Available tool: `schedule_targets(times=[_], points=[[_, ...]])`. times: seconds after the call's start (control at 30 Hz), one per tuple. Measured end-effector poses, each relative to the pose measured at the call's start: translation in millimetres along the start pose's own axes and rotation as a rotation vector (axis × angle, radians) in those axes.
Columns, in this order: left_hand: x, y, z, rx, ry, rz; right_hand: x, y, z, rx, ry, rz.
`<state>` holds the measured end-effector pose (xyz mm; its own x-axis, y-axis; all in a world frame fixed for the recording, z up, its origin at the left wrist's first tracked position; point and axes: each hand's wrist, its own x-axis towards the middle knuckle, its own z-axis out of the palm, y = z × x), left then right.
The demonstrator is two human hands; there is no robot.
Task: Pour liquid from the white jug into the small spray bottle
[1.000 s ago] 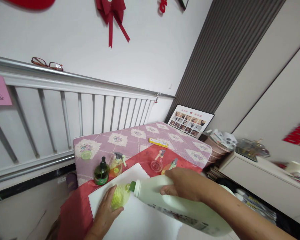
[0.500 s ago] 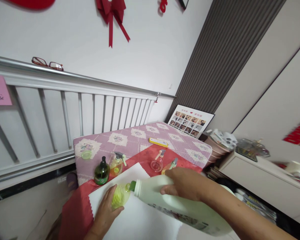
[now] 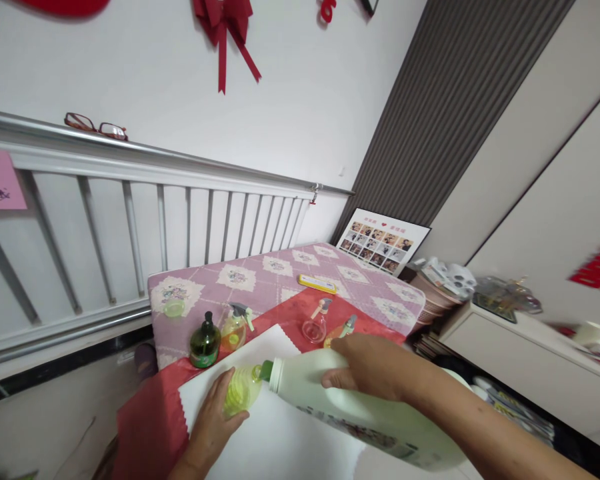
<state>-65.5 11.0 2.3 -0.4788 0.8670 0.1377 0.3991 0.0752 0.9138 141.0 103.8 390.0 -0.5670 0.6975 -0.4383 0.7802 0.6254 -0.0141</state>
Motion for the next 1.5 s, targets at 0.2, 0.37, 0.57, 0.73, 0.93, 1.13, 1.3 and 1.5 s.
schedule_targets(times=[0.2, 0.37, 0.57, 0.73, 0.93, 1.13, 1.3, 1.5], points=[[1.0, -2.0, 2.3, 0.019, 0.004, -0.010, 1.1, 3.0, 1.8, 0.006, 0.027, -0.025], [0.5, -1.5, 1.8, 0.034, -0.003, -0.010, 2.7, 4.7, 4.2, 0.014, 0.046, -0.018], [1.0, -0.7, 0.6, 0.037, -0.010, -0.017, 2.4, 3.6, 3.4, 0.005, 0.053, -0.024], [1.8, -1.8, 2.1, 0.023, 0.003, -0.016, 1.7, 2.3, 2.8, 0.003, 0.044, -0.015], [0.6, -3.7, 2.3, 0.017, 0.006, -0.013, 2.0, 3.4, 3.7, -0.006, 0.045, -0.023], [0.1, -3.6, 2.2, 0.018, 0.013, -0.003, 1.2, 1.4, 2.0, -0.002, 0.038, -0.016], [0.7, -4.8, 3.2, 0.017, 0.014, -0.003, 0.3, -1.2, 0.1, -0.008, 0.025, -0.007], [0.1, -3.9, 3.0, 0.020, 0.013, 0.002, 1.3, 1.4, 3.0, -0.015, 0.046, 0.003]])
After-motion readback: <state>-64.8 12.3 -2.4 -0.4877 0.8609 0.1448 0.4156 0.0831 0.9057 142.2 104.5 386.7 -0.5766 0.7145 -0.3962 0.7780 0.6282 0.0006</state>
